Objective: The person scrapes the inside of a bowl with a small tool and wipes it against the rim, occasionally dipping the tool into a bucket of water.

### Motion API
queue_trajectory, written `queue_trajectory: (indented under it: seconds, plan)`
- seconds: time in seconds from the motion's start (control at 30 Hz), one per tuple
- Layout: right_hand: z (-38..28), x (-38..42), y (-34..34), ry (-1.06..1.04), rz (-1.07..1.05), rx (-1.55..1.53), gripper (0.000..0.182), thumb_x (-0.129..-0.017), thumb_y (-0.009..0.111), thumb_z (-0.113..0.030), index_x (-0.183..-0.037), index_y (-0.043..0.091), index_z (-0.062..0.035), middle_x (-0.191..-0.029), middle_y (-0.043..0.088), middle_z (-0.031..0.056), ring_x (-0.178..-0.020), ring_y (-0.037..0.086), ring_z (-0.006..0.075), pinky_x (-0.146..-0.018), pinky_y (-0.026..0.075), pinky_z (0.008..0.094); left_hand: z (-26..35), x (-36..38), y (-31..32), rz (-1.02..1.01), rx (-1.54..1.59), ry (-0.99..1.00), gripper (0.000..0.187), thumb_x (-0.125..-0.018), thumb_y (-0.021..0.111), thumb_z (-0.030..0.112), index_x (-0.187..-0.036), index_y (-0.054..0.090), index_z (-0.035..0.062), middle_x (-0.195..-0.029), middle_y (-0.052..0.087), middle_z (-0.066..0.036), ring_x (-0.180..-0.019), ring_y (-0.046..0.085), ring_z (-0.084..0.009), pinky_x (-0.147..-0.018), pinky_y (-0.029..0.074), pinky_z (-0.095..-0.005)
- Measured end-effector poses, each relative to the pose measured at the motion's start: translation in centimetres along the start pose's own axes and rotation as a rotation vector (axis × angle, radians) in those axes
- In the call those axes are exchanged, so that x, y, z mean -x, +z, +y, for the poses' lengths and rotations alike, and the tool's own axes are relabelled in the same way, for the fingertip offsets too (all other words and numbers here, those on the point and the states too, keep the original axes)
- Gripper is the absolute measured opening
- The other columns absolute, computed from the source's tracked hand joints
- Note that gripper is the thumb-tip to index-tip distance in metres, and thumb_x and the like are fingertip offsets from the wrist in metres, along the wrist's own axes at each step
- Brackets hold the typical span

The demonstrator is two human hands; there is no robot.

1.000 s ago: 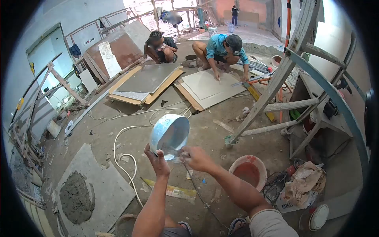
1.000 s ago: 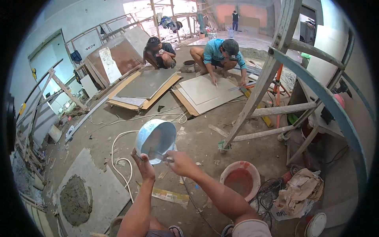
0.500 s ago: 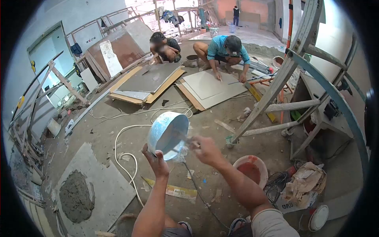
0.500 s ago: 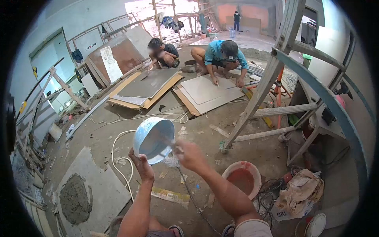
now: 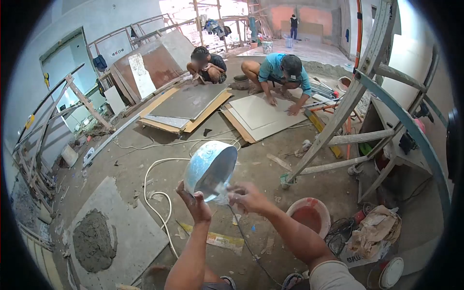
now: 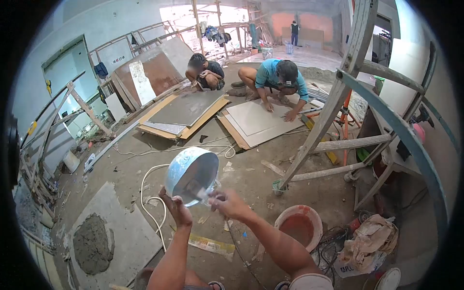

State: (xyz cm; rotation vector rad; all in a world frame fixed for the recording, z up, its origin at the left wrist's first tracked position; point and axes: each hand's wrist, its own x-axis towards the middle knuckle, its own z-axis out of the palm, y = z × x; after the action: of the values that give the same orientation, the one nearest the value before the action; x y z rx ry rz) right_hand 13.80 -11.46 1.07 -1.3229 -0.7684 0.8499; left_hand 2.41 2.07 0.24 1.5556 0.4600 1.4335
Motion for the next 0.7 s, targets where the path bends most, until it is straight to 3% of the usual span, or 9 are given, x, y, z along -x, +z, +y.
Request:
queue_trajectory:
  seconds: [0.03,0.1,0.13,0.23,0.3,0.43,0.5,0.63,0.7]
  plan:
    - [0.4,-0.4,-0.4,0.005,-0.002,0.001,0.028,-0.089,0.066,-0.016,-0.11,0.062,0.0029,-0.079,0.068,0.0121,-0.069,0.065,0.0182,-0.063,0.051,0.034,-0.2,0.0,-0.1,0.003,-0.001,-0.004,0.091,-0.081,0.051,0.078,-0.131,0.033,0.0046,-0.119,0.039,-0.011,-0.115,0.041,-0.0237,-0.101,0.034,-0.0404]
    - [1.1,-1.1,-1.2,-0.336,0.316,0.615,0.025,-0.093,0.063,-0.016,-0.111,0.06,0.001,-0.082,0.067,0.0089,-0.055,0.054,0.0105,-0.046,0.041,0.0269,-0.7,0.1,-0.2,0.008,-0.037,0.027,0.091,-0.082,0.049,0.079,-0.132,0.033,0.0038,-0.12,0.038,-0.012,-0.116,0.041,-0.0239,-0.102,0.033,-0.0401]
    - [1.4,-0.9,-1.0,-0.335,0.32,0.617,0.025,-0.093,0.063,-0.016,-0.111,0.06,0.001,-0.082,0.067,0.0089,-0.055,0.054,0.0105,-0.046,0.041,0.0269,-0.8,0.3,-0.2,0.006,-0.034,0.025,0.091,-0.082,0.049,0.079,-0.132,0.033,0.0038,-0.12,0.038,-0.012,-0.116,0.041,-0.0239,-0.102,0.033,-0.0401]
    - [1.4,-0.4,0.5,-0.151,0.156,0.293,0.022,-0.093,0.063,-0.016,-0.107,0.06,0.0009,-0.083,0.067,0.009,-0.056,0.055,0.0108,-0.048,0.042,0.0277,-1.4,0.7,-0.2,-0.069,-0.134,0.081,0.09,-0.085,0.046,0.077,-0.133,0.031,0.003,-0.122,0.038,-0.013,-0.116,0.041,-0.0247,-0.101,0.034,-0.0401]
    - [0.9,0.3,1.1,0.174,-0.118,-0.019,0.023,-0.092,0.063,-0.016,-0.107,0.06,0.0014,-0.083,0.068,0.0088,-0.061,0.059,0.0117,-0.052,0.045,0.0286,-1.8,0.5,-0.2,-0.094,-0.104,0.028,0.09,-0.089,0.039,0.075,-0.137,0.029,0.0005,-0.126,0.035,-0.015,-0.124,0.037,-0.0266,-0.107,0.028,-0.0403]
    - [1.3,-0.9,-0.1,0.103,-0.187,-0.111,0.024,-0.093,0.063,-0.017,-0.109,0.058,0.0012,-0.081,0.067,0.0092,-0.06,0.058,0.0122,-0.048,0.044,0.0291,-1.6,-0.1,-0.1,-0.052,-0.095,0.071,0.086,-0.091,0.038,0.072,-0.138,0.028,0.0006,-0.127,0.035,-0.015,-0.124,0.037,-0.0269,-0.106,0.029,-0.04]
    - [0.8,-0.7,-0.2,-0.138,0.209,0.25,0.025,-0.094,0.062,-0.018,-0.11,0.057,0.0007,-0.079,0.066,0.0083,-0.06,0.056,0.0112,-0.049,0.043,0.0273,-1.4,0.0,-0.1,-0.014,-0.103,0.051,0.081,-0.094,0.039,0.068,-0.137,0.027,0.0003,-0.127,0.035,-0.015,-0.124,0.037,-0.0262,-0.106,0.03,-0.0395]
    - [3.5,-1.3,0.1,-0.332,0.334,0.529,0.025,-0.094,0.062,-0.019,-0.11,0.058,0.0006,-0.082,0.066,0.0099,-0.064,0.058,0.0124,-0.055,0.045,0.0275,-1.4,0.4,-0.1,-0.075,-0.105,0.056,0.086,-0.087,0.044,0.074,-0.133,0.027,0.0031,-0.126,0.036,-0.016,-0.118,0.04,-0.0258,-0.103,0.033,-0.0408]
    - [1.5,-0.4,1.0,0.181,-0.05,0.111,0.026,-0.094,0.063,-0.019,-0.11,0.059,0.0007,-0.086,0.068,0.011,-0.073,0.062,0.0155,-0.065,0.048,0.0297,-1.8,0.7,0.0,-0.145,-0.097,0.038,0.088,-0.087,0.044,0.075,-0.133,0.027,0.0028,-0.126,0.036,-0.015,-0.118,0.04,-0.0258,-0.103,0.033,-0.0409]
